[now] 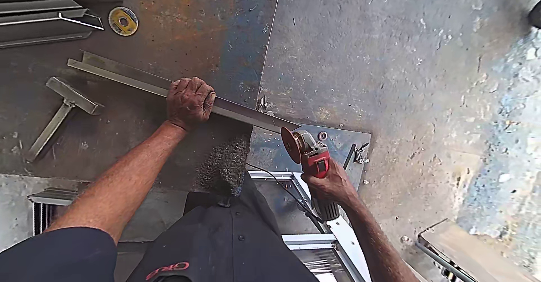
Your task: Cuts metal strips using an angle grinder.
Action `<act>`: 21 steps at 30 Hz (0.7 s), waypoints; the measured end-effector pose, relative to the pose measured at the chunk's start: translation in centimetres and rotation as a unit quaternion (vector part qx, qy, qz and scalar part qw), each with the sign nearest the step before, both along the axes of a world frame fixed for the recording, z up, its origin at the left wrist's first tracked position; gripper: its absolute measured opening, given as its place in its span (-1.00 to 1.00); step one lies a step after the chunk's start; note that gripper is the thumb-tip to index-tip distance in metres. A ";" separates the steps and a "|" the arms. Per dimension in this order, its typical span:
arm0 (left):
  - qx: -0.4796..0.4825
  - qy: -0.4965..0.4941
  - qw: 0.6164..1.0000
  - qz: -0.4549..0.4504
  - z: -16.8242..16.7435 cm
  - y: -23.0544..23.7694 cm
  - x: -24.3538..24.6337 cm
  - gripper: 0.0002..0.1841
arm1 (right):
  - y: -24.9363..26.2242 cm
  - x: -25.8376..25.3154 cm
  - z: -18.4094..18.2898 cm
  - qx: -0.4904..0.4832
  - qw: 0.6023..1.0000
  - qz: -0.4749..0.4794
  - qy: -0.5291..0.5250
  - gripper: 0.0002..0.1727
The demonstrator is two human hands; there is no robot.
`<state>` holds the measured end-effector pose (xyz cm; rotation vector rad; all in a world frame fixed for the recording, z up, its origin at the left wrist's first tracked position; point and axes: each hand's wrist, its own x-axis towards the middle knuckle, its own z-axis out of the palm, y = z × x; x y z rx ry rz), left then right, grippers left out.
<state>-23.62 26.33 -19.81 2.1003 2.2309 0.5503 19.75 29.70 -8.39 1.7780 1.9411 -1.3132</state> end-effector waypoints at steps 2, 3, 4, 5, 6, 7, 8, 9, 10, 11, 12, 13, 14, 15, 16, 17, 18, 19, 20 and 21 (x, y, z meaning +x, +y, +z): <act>-0.003 -0.001 1.000 -0.002 0.1 0.0 0.0 -0.55 | 0.1 -0.1 -0.1 0.004 1.000 0.000 0.000 -0.09; -0.003 -0.002 1.000 -0.003 0.1 0.0 0.0 -0.56 | 0.1 -0.1 -0.1 0.004 1.000 -0.002 -0.001 -0.08; -0.001 -0.001 1.000 -0.003 0.1 0.0 0.0 -0.57 | 0.3 -0.1 -0.1 0.005 1.000 -0.003 -0.003 -0.07; 0.002 0.002 1.000 -0.002 0.1 0.1 0.0 -0.57 | 0.4 -0.2 0.0 0.007 1.000 -0.001 -0.004 -0.07; 0.004 0.003 1.000 -0.001 0.0 0.1 0.0 -0.57 | 0.5 -0.3 0.1 0.010 1.000 0.003 -0.008 -0.07; 0.008 0.005 1.000 0.000 0.0 0.1 0.1 -0.57 | 0.6 -0.4 0.2 0.012 1.000 0.009 -0.015 -0.07; 0.008 0.006 1.000 0.000 -0.1 0.1 0.0 -0.57 | 0.7 -0.4 0.2 0.013 1.000 0.017 -0.021 -0.07; 0.007 0.006 1.000 0.000 -0.1 0.1 0.0 -0.57 | 0.8 -0.4 0.1 0.016 0.999 0.024 -0.027 -0.08; 0.004 0.004 1.000 0.000 -0.1 0.1 0.1 -0.56 | 0.9 -0.4 0.1 0.019 0.999 0.030 -0.032 -0.07; 0.000 0.000 1.000 0.000 -0.1 0.1 0.1 -0.55 | 0.9 -0.3 0.1 0.021 0.999 0.034 -0.037 -0.06; -0.002 -0.003 1.000 -0.001 0.0 0.1 0.1 -0.55 | 1.0 -0.3 0.0 0.023 0.998 0.038 -0.040 -0.05; -0.002 -0.003 1.000 -0.001 0.0 0.1 0.1 -0.55 | 1.1 -0.3 0.0 0.023 0.998 0.041 -0.042 -0.06; 0.001 -0.001 1.000 -0.001 0.0 0.1 0.1 -0.55 | 1.2 -0.3 0.0 0.022 0.998 0.043 -0.043 -0.05; 0.002 0.000 1.000 -0.002 0.1 0.1 0.2 -0.55 | 1.2 -0.3 0.1 0.021 0.998 0.045 -0.045 -0.05; 0.004 -0.001 1.000 -0.002 0.1 0.1 0.2 -0.55 | 1.3 -0.3 0.1 0.019 0.998 0.045 -0.046 -0.06; 0.007 0.000 1.000 -0.001 0.2 0.1 0.2 -0.55 | 1.3 -0.4 0.0 0.020 0.998 0.046 -0.046 -0.05; 0.008 0.000 1.000 -0.002 0.1 0.1 0.2 -0.55 | 1.3 -0.3 0.0 0.021 0.998 0.048 -0.046 -0.05; 0.008 0.001 1.000 -0.003 0.1 0.1 0.2 -0.56 | 1.3 -0.4 0.0 0.022 0.997 0.049 -0.046 -0.05; 0.010 0.002 1.000 -0.003 0.1 0.1 0.2 -0.55 | 1.4 -0.4 0.0 0.021 0.997 0.051 -0.048 -0.05; 0.011 0.002 1.000 -0.002 0.0 0.1 0.2 -0.55 | 1.4 -0.4 0.0 0.021 0.997 0.054 -0.049 -0.05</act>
